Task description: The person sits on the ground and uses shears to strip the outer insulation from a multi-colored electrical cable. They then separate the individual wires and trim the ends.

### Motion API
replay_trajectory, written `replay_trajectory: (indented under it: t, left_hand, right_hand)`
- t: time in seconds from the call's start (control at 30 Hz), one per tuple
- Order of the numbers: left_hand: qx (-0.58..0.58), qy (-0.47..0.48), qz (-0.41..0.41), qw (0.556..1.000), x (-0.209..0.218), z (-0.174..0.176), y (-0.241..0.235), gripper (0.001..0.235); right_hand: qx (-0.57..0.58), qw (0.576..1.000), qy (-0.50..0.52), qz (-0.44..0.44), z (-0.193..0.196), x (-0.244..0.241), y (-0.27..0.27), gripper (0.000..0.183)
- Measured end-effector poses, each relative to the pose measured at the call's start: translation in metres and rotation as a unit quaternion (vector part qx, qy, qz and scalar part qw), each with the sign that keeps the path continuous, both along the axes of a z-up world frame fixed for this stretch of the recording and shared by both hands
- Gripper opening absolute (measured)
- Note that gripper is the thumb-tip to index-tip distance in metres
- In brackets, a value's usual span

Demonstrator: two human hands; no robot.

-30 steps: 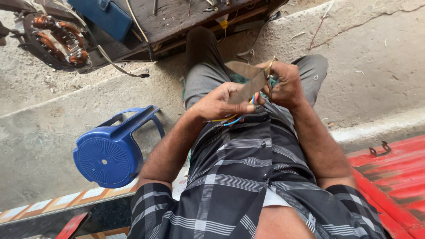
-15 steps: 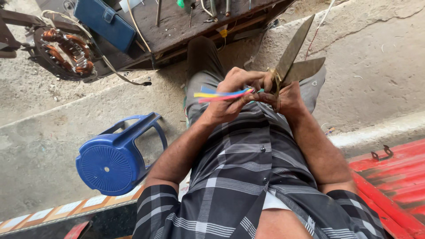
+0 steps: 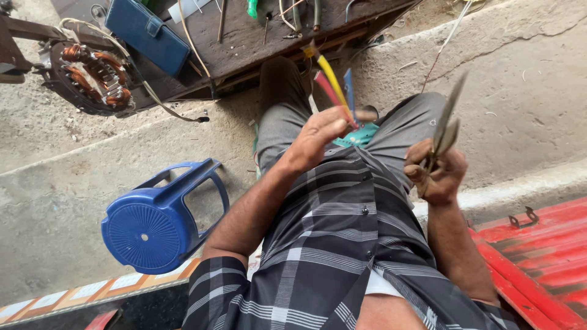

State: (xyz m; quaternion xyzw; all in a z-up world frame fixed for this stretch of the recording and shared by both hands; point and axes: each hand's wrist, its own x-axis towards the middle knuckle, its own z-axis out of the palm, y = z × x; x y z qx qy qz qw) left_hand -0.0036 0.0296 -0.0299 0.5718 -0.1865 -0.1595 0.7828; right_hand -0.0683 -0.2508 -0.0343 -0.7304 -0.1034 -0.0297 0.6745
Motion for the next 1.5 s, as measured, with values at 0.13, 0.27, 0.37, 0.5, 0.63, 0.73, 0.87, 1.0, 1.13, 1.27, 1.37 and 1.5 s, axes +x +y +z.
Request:
replay_trajectory:
  t: [0.13,0.27,0.37,0.5,0.63,0.73,0.87,1.0,1.13,1.27,1.37,1.5]
  left_hand:
    - [0.084,0.016,-0.028,0.996,0.005,-0.01,-0.004,0.044]
    - [0.05,0.035,-0.025,0.998,0.004,-0.005,-0.006,0.057]
    - [0.203,-0.059,-0.047,0.976,-0.006,0.017,-0.003,0.057]
    - [0.246,-0.089,-0.079,0.962,-0.012,0.049,-0.007,0.063]
    - [0.288,-0.03,-0.154,0.945,-0.008,0.065,-0.01,0.06]
    - [0.234,0.015,-0.21,0.949,-0.005,0.065,-0.008,0.057]
    - [0.199,0.002,-0.25,0.948,-0.009,0.058,-0.012,0.062]
    - [0.206,-0.052,-0.271,0.939,-0.012,0.051,-0.01,0.068]
    - [0.213,0.01,-0.317,0.924,-0.009,0.048,-0.007,0.063]
    - [0.193,0.044,-0.33,0.923,-0.006,0.051,-0.005,0.064]
    - [0.248,0.047,-0.304,0.919,-0.007,0.053,-0.006,0.064]
    - [0.217,0.076,-0.317,0.92,-0.007,0.053,-0.005,0.067]
  right_hand:
    - [-0.034,0.999,-0.014,-0.022,-0.001,-0.014,-0.012,0.038]
    - [-0.081,0.995,0.052,-0.027,-0.001,-0.015,-0.013,0.039]
    - [-0.069,0.994,0.086,0.003,0.001,-0.012,-0.014,0.041]
    - [-0.149,0.982,0.096,0.061,0.019,-0.006,-0.032,0.052]
    - [-0.311,0.942,0.037,0.119,0.034,0.006,-0.038,0.055]
    - [-0.307,0.937,-0.051,0.16,0.046,0.01,-0.036,0.058]
    - [-0.373,0.902,-0.077,0.205,0.057,0.019,-0.033,0.055]
    - [-0.375,0.897,-0.063,0.226,0.058,0.024,-0.036,0.055]
    - [-0.355,0.899,-0.073,0.246,0.056,0.027,-0.037,0.053]
    - [-0.362,0.9,-0.077,0.232,0.054,0.026,-0.033,0.054]
    - [-0.382,0.893,-0.1,0.216,0.055,0.024,-0.032,0.056]
    - [-0.397,0.885,-0.124,0.209,0.054,0.025,-0.031,0.055]
